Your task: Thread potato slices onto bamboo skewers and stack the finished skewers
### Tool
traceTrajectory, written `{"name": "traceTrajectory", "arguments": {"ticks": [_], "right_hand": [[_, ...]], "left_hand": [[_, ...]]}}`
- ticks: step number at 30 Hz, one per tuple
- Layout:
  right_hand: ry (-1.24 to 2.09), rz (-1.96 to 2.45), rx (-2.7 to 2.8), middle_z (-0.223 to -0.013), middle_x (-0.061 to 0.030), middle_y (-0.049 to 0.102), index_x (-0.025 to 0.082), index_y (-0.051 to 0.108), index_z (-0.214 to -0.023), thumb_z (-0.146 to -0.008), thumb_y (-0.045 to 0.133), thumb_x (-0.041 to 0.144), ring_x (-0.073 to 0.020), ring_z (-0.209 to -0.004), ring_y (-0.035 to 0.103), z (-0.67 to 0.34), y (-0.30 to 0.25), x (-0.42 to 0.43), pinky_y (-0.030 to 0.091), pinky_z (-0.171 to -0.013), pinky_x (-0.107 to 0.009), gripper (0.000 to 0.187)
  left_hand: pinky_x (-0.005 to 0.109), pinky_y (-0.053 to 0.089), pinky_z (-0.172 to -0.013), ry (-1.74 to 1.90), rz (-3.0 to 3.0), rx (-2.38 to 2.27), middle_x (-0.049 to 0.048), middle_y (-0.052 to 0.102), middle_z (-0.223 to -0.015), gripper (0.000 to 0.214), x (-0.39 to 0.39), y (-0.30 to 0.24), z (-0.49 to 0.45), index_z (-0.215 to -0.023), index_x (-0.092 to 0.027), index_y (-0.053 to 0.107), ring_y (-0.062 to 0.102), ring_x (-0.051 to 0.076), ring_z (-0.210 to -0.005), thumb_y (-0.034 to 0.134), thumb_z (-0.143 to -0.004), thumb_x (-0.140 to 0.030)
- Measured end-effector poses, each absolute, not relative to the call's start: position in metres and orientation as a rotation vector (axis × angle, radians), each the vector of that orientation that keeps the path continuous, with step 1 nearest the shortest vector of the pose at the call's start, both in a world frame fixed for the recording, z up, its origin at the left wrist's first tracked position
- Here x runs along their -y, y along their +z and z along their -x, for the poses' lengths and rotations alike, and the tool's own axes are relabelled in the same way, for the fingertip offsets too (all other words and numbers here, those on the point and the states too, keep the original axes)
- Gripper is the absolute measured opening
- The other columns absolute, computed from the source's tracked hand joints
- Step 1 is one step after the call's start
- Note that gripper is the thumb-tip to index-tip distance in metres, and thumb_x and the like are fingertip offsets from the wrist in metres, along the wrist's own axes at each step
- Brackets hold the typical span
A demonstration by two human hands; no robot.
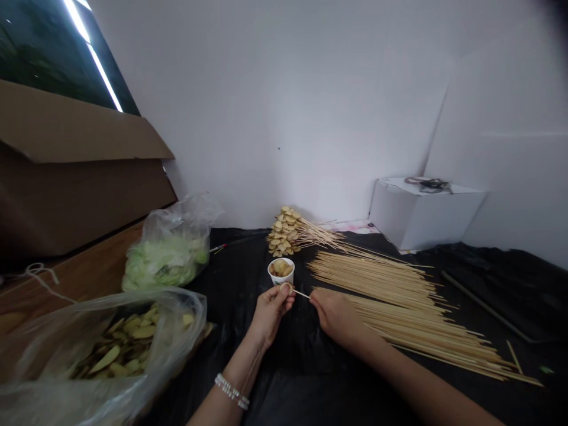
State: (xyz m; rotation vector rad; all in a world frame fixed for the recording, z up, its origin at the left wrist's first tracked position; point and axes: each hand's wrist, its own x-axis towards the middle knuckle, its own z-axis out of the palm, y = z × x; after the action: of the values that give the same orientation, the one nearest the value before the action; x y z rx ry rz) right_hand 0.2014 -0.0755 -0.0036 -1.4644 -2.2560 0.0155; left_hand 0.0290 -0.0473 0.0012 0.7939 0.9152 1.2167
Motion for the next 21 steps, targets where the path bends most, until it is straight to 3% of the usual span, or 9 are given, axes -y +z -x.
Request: {"name": "traceTrajectory", "arguments": {"ticks": [4,11,21], "right_hand": [[-0.088,1.479,2.286,-0.083,-0.0075,0.065,0.017,0.060,-0.089,-0.093,0.040,0.011,-0.0173,-0.072,0.058,-0.199,-0.004,0.079,0.030,-0.061,-0.027,0.021],[0.253,1.398,2.175,-0.077,-0.0032,0.066,0.018,0.058,-0.082,-0.097,0.038,0.018,-0.0146,-0.071,0.059,-0.194,-0.006,0.070,0.033,-0.063,-0.024,0.025],[0.021,1.406,2.229,-0.080,-0.0050,0.065,0.017,0.058,-0.084,-0.096,0.036,0.015,-0.0159,-0.072,0.058,-0.193,-0.010,0.075,0.032,-0.064,-0.027,0.025]], "left_hand": [[0.015,0.047,-0.058,1.211,-0.812,-0.902,0.0043,0.068,-0.069,0.030,0.048,-0.001,-0.030,-0.072,-0.011,0.073,0.057,0.005,-0.058,0.086,-0.057,-0.034],[0.015,0.047,-0.057,1.111,-0.997,-0.887,0.0052,0.068,-0.070,0.033,0.052,-0.005,-0.038,-0.073,-0.011,0.074,0.058,0.007,-0.060,0.083,-0.061,-0.041],[0.017,0.045,-0.057,1.135,-1.030,-0.912,0.0060,0.068,-0.072,0.034,0.052,-0.002,-0.036,-0.072,-0.011,0.073,0.057,0.008,-0.061,0.081,-0.063,-0.042]]}}
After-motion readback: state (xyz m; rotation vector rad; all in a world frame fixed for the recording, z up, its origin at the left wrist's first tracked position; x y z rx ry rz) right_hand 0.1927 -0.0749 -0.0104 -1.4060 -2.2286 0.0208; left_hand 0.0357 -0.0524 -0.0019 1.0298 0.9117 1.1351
